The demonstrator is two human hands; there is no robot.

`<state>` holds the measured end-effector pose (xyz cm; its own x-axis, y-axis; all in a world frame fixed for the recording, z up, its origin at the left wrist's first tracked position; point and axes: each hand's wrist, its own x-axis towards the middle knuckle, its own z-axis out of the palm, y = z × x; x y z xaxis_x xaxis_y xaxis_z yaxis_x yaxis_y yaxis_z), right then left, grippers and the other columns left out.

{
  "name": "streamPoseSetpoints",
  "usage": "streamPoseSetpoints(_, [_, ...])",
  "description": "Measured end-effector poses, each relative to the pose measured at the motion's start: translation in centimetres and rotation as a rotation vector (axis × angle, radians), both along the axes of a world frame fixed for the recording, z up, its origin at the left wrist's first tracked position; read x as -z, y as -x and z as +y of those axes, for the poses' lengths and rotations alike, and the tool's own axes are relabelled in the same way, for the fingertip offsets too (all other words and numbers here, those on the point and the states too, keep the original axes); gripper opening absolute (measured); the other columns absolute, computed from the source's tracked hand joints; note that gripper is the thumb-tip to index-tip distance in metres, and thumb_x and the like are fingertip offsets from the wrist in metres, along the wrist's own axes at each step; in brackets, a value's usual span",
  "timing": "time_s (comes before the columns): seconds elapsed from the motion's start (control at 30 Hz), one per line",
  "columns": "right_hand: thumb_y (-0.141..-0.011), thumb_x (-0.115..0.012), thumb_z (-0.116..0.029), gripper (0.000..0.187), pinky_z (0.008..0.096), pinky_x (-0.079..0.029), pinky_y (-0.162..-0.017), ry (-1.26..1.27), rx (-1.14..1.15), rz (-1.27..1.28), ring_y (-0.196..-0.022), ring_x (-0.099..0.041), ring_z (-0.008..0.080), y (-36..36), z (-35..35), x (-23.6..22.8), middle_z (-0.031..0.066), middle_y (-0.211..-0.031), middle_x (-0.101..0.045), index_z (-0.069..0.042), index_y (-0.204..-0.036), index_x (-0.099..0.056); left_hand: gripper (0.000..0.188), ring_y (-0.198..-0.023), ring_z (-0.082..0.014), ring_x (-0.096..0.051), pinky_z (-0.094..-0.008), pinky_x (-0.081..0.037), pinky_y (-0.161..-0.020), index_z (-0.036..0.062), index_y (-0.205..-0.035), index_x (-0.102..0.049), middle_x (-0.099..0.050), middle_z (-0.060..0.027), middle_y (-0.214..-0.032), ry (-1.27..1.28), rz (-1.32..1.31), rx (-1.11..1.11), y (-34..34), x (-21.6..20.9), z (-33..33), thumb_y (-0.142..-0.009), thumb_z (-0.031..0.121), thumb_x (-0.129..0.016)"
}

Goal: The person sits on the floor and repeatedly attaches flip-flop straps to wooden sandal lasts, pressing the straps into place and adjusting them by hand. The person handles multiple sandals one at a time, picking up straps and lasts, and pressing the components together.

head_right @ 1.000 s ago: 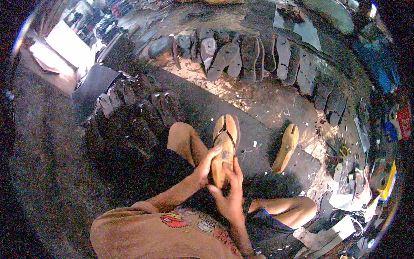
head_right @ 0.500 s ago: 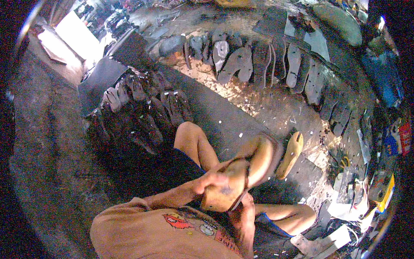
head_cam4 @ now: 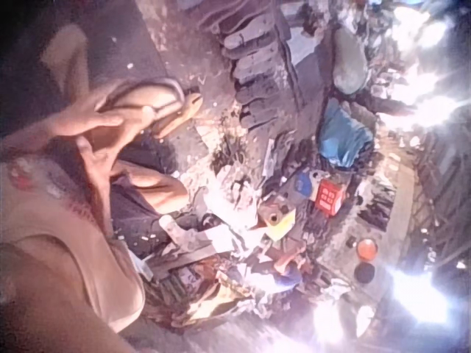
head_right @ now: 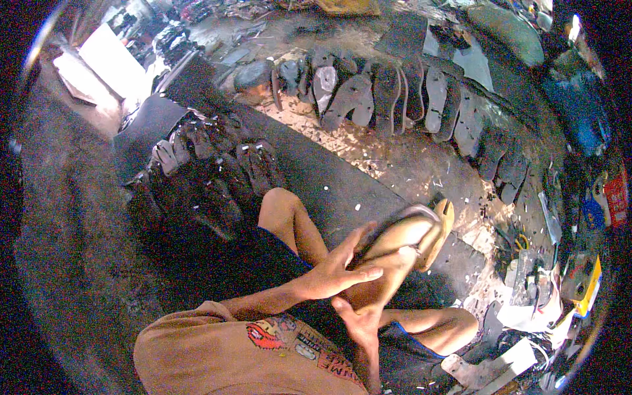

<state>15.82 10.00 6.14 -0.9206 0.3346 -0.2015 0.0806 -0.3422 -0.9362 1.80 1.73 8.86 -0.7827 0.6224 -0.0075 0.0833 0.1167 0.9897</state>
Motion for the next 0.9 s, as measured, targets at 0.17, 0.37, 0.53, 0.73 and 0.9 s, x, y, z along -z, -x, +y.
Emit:
streamPoseSetpoints(0.17, [-0.081, -0.08, -0.025, 0.079, 0.0439, -0.058, -0.095, 0.346, 0.236, -0.184, -0.11, -0.068, 0.0296, -1.7, 0.8, -3.8, 0.0165, -0.127, -0.064, 0.002, -0.148, -0.046, 0.037, -0.101, -0.0409, -0.067, -0.0463, -0.053, -0.087, -0.0021, -0.122, -0.064, -0.064, -0.0203, -0.106, 0.274, 0.322, 0.117, -0.5, -1.4, -4.1, -0.113, 0.032, -0.051])
streamPoseSetpoints(0.37, [-0.079, -0.073, -0.034, 0.075, 0.038, -0.06, -0.08, 0.805, 0.171, -0.056, -0.1, -0.07, 0.0257, -2.7, 1.2, -3.8, 0.0136, -0.119, -0.069, 0.006, -0.14, -0.053, 0.031, -0.088, -0.0214, -0.061, -0.0433, -0.05, -0.08, 0.0042, -0.108, -0.061, -0.059, -0.0055, -0.09, -0.106, -0.257, 0.421, -0.5, 0.1, -5.9, -0.116, 0.032, -0.05])
streamPoseSetpoints(0.53, [-0.088, -0.072, -0.013, 0.091, 0.0418, -0.049, -0.105, 0.244, -0.043, 0.104, -0.131, -0.055, 0.0276, -4.4, 0.8, -2.6, 0.0155, -0.149, -0.046, -0.009, -0.162, -0.018, 0.021, -0.09, -0.019, -0.067, -0.037, -0.056, -0.082, 0.0125, -0.124, -0.067, -0.071, -0.0037, -0.102, -0.204, -0.437, 0.51, -4.0, 7.7, -6.0, -0.113, 0.026, -0.056])
streamPoseSetpoints(0.73, [-0.077, -0.079, -0.003, 0.127, 0.0462, -0.034, -0.125, -0.132, -0.001, 0.237, -0.158, -0.027, 0.0313, 2.6, 1.1, -3.6, 0.0141, -0.171, -0.019, -0.014, -0.172, 0.005, 0.047, -0.131, -0.0259, -0.059, -0.0404, -0.047, -0.112, 0.0035, -0.149, -0.054, -0.063, -0.0129, -0.141, -0.404, -0.779, 0.113, 0.6, 10.6, -5.4, -0.107, 0.026, -0.057])
streamPoseSetpoints(0.9, [-0.083, -0.073, -0.006, 0.12, 0.0539, -0.017, -0.131, -0.561, 0.069, 0.0, -0.161, -0.013, 0.0483, 5.3, 0.3, -1.0, 0.0349, -0.17, -0.01, -0.001, -0.168, 0.011, 0.054, -0.142, -0.0233, -0.051, -0.0375, -0.038, -0.121, 0.0005, -0.154, -0.045, -0.054, -0.0135, -0.152, -0.504, -0.776, -0.162, -1.0, 5.1, -2.3, -0.103, 0.019, -0.049])
